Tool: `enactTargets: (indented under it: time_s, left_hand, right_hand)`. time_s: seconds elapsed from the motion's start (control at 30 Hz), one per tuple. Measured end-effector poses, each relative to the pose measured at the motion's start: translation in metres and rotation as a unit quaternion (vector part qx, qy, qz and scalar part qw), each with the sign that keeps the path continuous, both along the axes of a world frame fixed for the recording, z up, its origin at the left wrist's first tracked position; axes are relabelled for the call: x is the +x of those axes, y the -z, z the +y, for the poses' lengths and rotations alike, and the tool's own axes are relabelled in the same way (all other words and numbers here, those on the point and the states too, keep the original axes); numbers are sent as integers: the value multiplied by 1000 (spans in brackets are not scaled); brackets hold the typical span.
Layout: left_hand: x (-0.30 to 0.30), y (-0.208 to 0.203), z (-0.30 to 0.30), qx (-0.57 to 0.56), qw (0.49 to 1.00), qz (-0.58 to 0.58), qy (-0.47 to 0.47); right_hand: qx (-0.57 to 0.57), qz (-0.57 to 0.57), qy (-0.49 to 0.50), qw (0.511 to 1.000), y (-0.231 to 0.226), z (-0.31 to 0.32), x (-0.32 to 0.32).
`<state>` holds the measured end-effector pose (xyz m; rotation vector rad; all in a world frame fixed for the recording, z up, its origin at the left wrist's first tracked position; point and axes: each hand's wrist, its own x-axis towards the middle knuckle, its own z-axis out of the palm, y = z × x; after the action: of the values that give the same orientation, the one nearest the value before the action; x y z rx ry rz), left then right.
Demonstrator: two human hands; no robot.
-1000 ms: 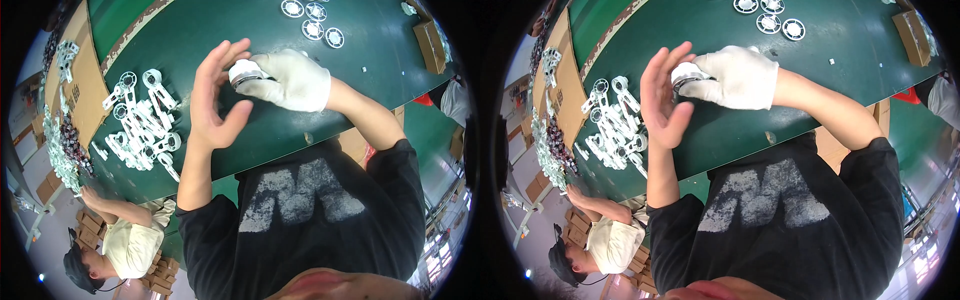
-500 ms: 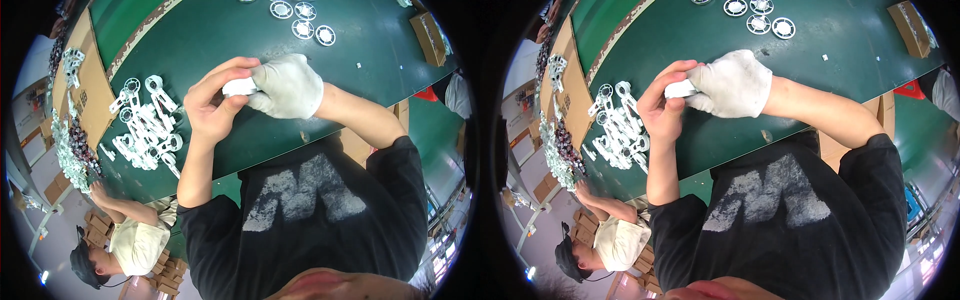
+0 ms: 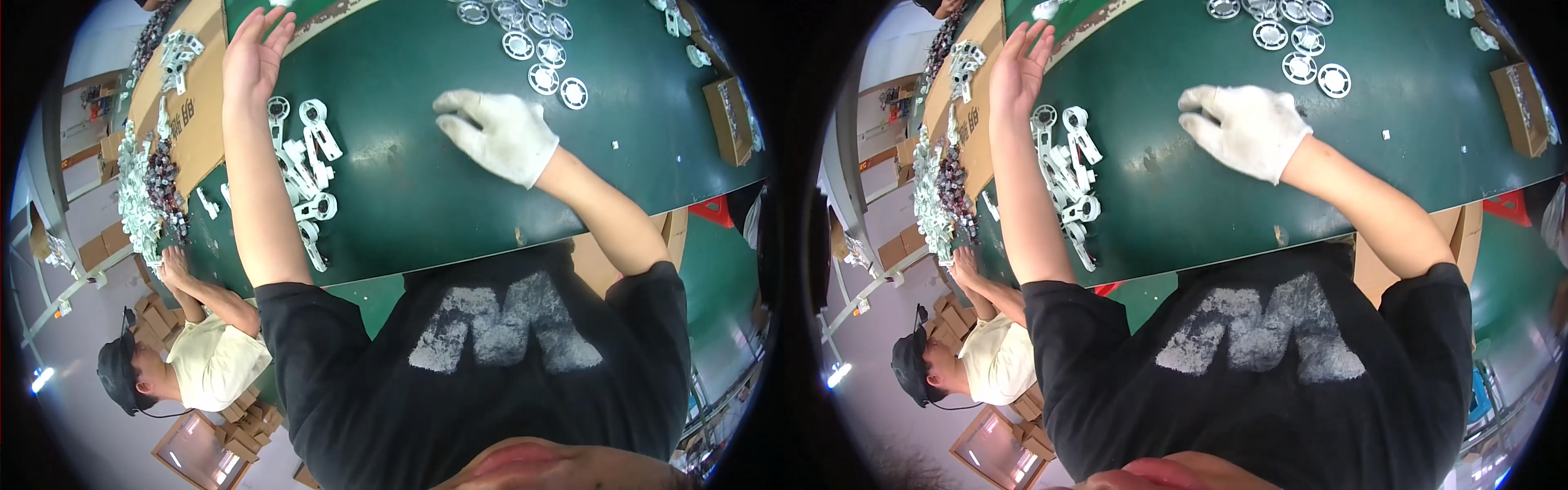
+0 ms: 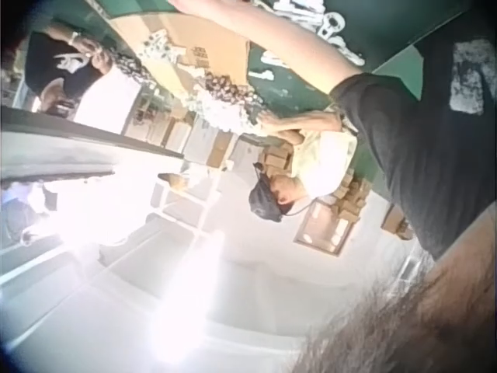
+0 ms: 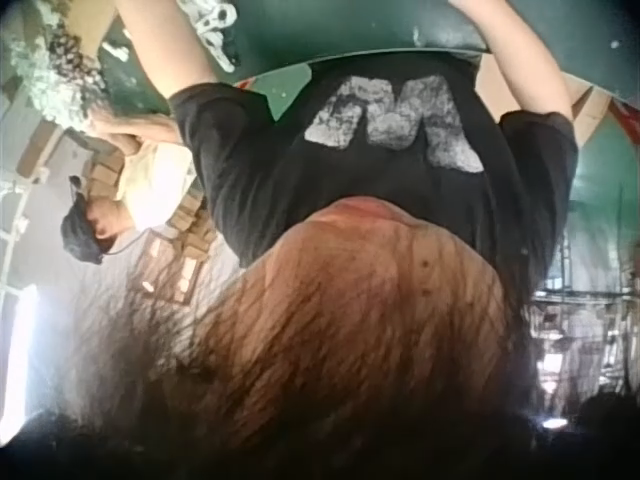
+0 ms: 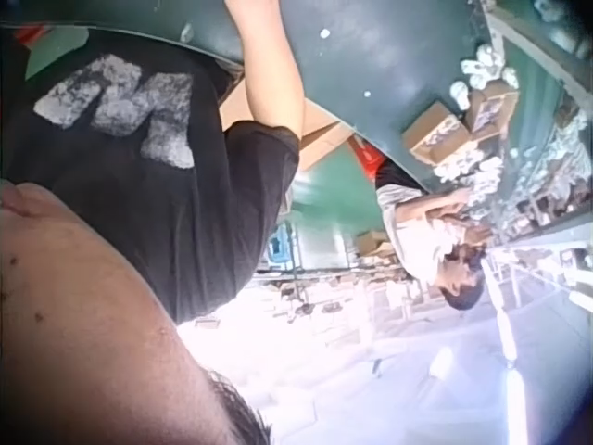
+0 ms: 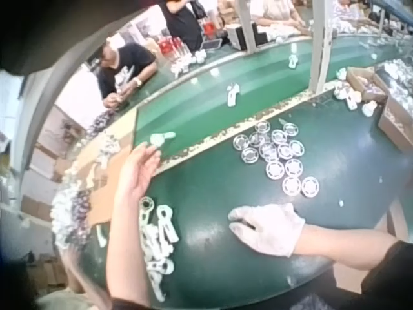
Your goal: The person assembles small circular electronic components into white plastic housing frames by hand on a production line.
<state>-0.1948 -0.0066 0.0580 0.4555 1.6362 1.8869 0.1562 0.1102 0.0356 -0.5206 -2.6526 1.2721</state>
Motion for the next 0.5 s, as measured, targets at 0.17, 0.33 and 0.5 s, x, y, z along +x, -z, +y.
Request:
enactTargets:
  time_s: [0.17,0.33,0.5]
  left_hand:
    - [39,-14,-12,-332,901,268,78]
    - [99,-14,-48,-516,697,454,204]
    - [118,-15,-41,-403,776,462,150]
  right_hand:
    - [21,-31,-7,999,6,1,3]
    - [29,-54,-29,998,-1,1,7]
    - [10,-97,-59,993,-4,2,2]
